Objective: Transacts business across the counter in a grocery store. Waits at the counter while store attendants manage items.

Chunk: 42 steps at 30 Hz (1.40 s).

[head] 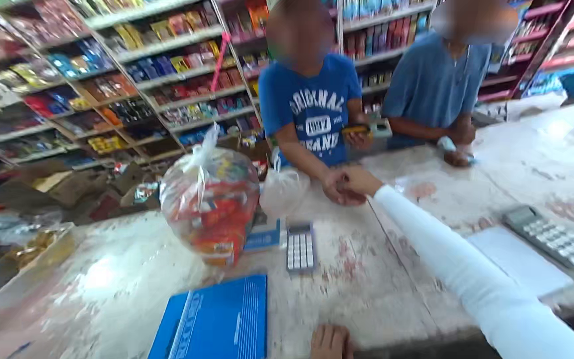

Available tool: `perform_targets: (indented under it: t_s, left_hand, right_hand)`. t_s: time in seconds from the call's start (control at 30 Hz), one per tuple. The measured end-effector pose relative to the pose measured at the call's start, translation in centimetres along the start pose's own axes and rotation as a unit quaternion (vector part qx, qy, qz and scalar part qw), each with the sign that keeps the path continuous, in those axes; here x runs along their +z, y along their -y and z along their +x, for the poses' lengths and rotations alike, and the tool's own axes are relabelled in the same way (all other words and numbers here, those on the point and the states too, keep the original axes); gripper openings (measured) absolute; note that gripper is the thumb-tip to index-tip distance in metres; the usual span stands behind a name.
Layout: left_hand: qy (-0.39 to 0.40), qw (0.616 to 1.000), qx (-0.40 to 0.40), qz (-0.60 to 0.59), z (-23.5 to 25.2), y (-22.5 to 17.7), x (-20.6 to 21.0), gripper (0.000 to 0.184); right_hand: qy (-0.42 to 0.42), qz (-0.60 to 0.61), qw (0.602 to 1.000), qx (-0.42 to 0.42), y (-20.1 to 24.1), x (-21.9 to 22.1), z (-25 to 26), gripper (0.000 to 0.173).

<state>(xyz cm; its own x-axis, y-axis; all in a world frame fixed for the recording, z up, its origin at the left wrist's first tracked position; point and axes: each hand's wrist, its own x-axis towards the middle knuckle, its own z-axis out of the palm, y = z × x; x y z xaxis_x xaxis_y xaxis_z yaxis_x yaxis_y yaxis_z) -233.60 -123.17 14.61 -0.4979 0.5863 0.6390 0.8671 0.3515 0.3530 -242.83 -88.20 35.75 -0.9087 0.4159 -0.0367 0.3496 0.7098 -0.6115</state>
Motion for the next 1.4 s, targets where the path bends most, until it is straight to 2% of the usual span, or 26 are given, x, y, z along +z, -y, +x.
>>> perform_targets:
  t_s: [0.07, 0.1, 0.23, 0.3, 0.37, 0.43, 0.5, 0.53, 0.6, 0.67, 0.7, 0.8, 0.87, 0.93, 1.0, 1.1, 1.13, 1.2, 1.23, 1.27, 1.33, 1.4]
  left_hand:
    - [0.024, 1.0, -0.014, -0.007, 0.0, 0.3, 0.5, 0.02]
    - [0.029, 0.999, -0.017, -0.005, -0.9, 0.1, 0.3, 0.02]
    - [0.012, 1.0, -0.004, 0.009, -0.3, 0.5, 0.8, 0.023]
    - [0.015, 1.0, -0.011, 0.007, -0.7, 0.4, 0.7, 0.023]
    - [0.009, 1.0, -0.011, 0.011, -0.7, 0.4, 0.8, 0.024]
    - [0.013, 1.0, -0.016, 0.015, -0.6, 0.3, 0.6, 0.024]
    - [0.018, 0.999, -0.024, 0.021, -0.5, 0.1, 0.5, 0.023]
    - [0.021, 0.999, -0.029, 0.026, -0.5, 0.0, 0.4, 0.023]
    - [0.027, 0.998, -0.038, 0.037, -0.5, -0.1, 0.4, 0.024]
    - [0.027, 0.997, -0.045, 0.051, -0.7, -0.1, 0.6, 0.025]
    - [0.026, 0.997, -0.047, 0.059, -0.8, -0.2, 0.8, 0.025]
    - [0.004, 0.996, -0.042, 0.082, -0.7, -0.5, 1.2, 0.026]
    - [0.001, 0.996, -0.03, 0.088, -0.6, -0.3, 1.2, 0.026]
    - [0.003, 0.996, -0.024, 0.086, -0.6, -0.1, 1.2, 0.024]
    - [-0.01, 0.996, -0.021, 0.084, -0.8, -0.2, 1.4, 0.024]
    - [-0.041, 0.992, -0.035, 0.113, -1.1, -0.3, 1.9, 0.035]
    - [-0.056, 0.989, -0.041, 0.127, -1.2, -0.4, 2.0, 0.04]
    - [-0.062, 0.985, -0.054, 0.154, -1.2, -0.6, 2.0, 0.05]
    - [-0.025, 0.984, -0.071, 0.163, -1.0, -0.9, 1.8, 0.055]
    - [0.045, 0.982, -0.097, 0.159, -0.5, -1.4, 1.3, 0.062]
    - [0.229, 0.957, -0.158, 0.085, 1.4, -1.9, 0.3, 0.07]
    - [0.306, 0.932, -0.19, 0.04, 2.5, -1.8, 0.0, 0.072]
  right_hand:
    - [0.031, -0.019, 0.999, 0.003, 0.6, -1.6, 0.5, 0.041]
    - [0.04, -0.024, 0.999, 0.007, 0.4, -1.0, 0.0, 0.041]
    - [0.006, -0.056, 0.998, -0.03, 1.0, -1.2, -0.3, 0.046]
    - [-0.045, -0.044, 0.997, -0.043, 0.6, -0.8, -1.7, 0.049]
    - [-0.134, -0.011, 0.988, -0.078, -0.7, 0.1, -4.0, 0.049]
    - [-0.205, 0.01, 0.974, -0.097, -2.2, 1.9, -8.1, 0.047]
    - [-0.223, 0.002, 0.971, -0.09, -3.6, 5.3, -13.7, 0.04]
    - [-0.214, -0.014, 0.973, -0.081, -4.3, 7.6, -16.7, 0.04]
    - [-0.143, -0.081, 0.985, -0.059, -6.3, 12.6, -22.0, 0.051]
    - [-0.072, -0.151, 0.984, -0.053, -9.1, 16.6, -25.2, 0.063]
    - [-0.068, -0.164, 0.983, -0.053, -9.9, 17.5, -25.6, 0.064]
    - [-0.077, -0.152, 0.984, -0.057, -9.8, 17.2, -25.6, 0.068]
    - [-0.144, -0.161, 0.968, -0.124, -9.7, 17.3, -26.0, 0.063]
    - [-0.187, -0.193, 0.943, -0.195, -10.1, 17.7, -26.6, 0.051]
    - [-0.149, -0.203, 0.941, -0.228, -10.5, 17.7, -26.8, 0.05]
    - [0.036, -0.198, 0.952, -0.229, -10.6, 17.1, -25.2, 0.067]
    - [0.069, -0.196, 0.953, -0.222, -10.5, 16.9, -24.8, 0.073]
    - [0.078, -0.186, 0.954, -0.222, -10.4, 16.8, -24.7, 0.078]
    - [0.069, -0.181, 0.954, -0.229, -10.4, 16.6, -24.7, 0.079]
    - [0.058, -0.177, 0.954, -0.236, -10.5, 16.6, -24.7, 0.079]
    - [0.045, -0.171, 0.952, -0.251, -10.7, 16.5, -24.9, 0.081]
    - [0.064, -0.174, 0.946, -0.267, -11.0, 16.5, -24.9, 0.082]
